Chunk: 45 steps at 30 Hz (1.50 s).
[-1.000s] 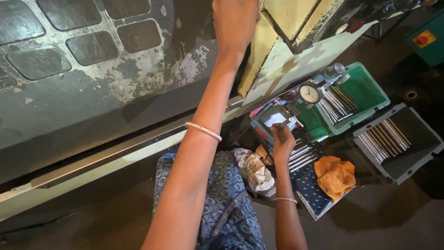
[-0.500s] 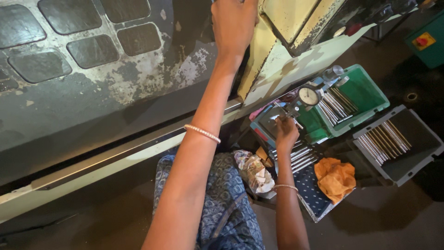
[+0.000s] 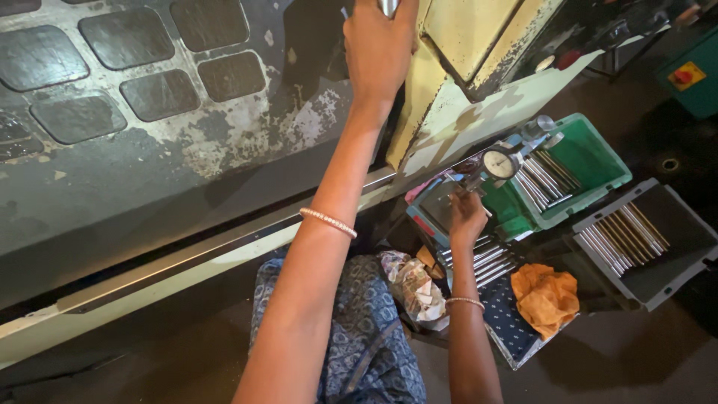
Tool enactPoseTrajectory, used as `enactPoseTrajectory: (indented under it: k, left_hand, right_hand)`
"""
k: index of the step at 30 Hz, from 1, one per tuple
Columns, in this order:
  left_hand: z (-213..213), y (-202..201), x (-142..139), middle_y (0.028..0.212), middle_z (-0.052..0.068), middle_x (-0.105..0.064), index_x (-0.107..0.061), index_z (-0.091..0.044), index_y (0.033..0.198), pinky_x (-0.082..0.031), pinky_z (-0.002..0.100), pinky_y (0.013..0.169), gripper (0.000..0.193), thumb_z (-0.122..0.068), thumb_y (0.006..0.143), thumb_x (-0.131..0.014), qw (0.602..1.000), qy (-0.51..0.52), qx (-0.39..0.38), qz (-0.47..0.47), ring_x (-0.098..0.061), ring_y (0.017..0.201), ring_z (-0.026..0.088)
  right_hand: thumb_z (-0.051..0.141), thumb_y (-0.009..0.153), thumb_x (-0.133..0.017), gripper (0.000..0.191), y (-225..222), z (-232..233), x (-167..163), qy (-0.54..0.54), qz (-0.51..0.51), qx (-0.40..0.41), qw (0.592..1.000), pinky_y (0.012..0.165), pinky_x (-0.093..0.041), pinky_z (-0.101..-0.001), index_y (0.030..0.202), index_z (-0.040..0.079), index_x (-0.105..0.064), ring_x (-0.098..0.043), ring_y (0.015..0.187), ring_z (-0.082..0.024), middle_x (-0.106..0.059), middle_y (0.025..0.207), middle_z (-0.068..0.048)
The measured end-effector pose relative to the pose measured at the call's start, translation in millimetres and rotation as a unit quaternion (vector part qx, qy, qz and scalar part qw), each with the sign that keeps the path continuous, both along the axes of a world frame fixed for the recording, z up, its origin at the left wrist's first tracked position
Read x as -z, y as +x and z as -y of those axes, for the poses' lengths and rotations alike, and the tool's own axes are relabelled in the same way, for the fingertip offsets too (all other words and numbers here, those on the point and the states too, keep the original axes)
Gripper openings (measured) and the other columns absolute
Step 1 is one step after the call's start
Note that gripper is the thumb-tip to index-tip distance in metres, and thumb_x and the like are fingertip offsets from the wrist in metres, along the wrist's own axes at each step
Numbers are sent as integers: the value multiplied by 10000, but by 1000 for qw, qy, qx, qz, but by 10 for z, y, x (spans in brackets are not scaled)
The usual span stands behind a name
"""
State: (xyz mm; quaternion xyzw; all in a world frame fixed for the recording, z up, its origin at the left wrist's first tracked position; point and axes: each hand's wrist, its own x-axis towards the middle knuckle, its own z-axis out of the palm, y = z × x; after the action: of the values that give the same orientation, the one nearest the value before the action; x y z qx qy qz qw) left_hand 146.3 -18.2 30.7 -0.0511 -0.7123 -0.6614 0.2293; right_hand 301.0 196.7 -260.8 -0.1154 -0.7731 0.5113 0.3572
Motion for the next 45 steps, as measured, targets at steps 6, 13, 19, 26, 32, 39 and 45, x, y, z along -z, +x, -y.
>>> enactPoseTrajectory:
  k: [6,13,19,26,32,39,45]
  left_hand:
    - [16,29,-19,567,102,-731,-656,-17,908,-604,390,669,460,-475,881,-625,1000,15,15,-10,-752,600,247]
    - [1,-16,15,575,96,-732,-676,-1,861,-608,389,668,488,-487,896,-639,1000,4,8,-9,-773,585,239]
    - [-1,-13,-15,579,93,-731,-658,-14,996,-601,393,667,442,-443,890,-642,1000,-3,-7,-23,-777,571,248]
    - [14,136,-150,563,84,-716,-563,-62,1254,-613,383,594,495,-344,851,-615,999,27,6,-22,-763,499,220]
    - [-6,135,-225,579,90,-719,-590,-78,1245,-613,394,626,451,-336,875,-609,1000,6,-2,-1,-764,520,225]
    - [-13,118,-176,648,117,-747,-558,-77,1302,-602,441,692,522,-339,853,-605,999,-19,-38,1,-777,584,282]
    - [27,162,-166,704,123,-764,-569,-106,1315,-606,457,730,513,-375,878,-596,998,-33,-46,0,-786,648,315]
  right_hand:
    - [29,965,-710,149,-20,-80,78,8,28,-2,1000,820,-537,-298,1104,-6,-669,-688,902,-140,-731,988,-93]
    - [140,1003,-664,220,72,-161,-24,37,73,139,987,700,-504,-367,1153,-4,-592,-662,784,-244,-703,937,-210]
    - [219,898,-778,468,103,-406,-228,292,110,115,943,755,-484,-502,1306,57,-617,-676,860,-397,-721,972,-217]
    - [188,872,-762,267,6,-620,-144,432,136,109,885,908,-436,-516,1130,147,-709,-654,1001,-321,-732,1009,-92]
    - [85,870,-747,390,368,-539,-85,371,33,104,922,899,-416,-464,1256,55,-702,-620,966,-315,-712,1071,-133]
    - [35,852,-737,387,904,-89,265,256,-12,47,965,842,-466,-375,1237,25,-703,-650,923,-224,-739,1083,-110]
    - [155,918,-766,386,1320,522,165,-64,82,-10,995,629,-490,-242,1250,-25,-686,-614,762,-78,-694,945,-33]
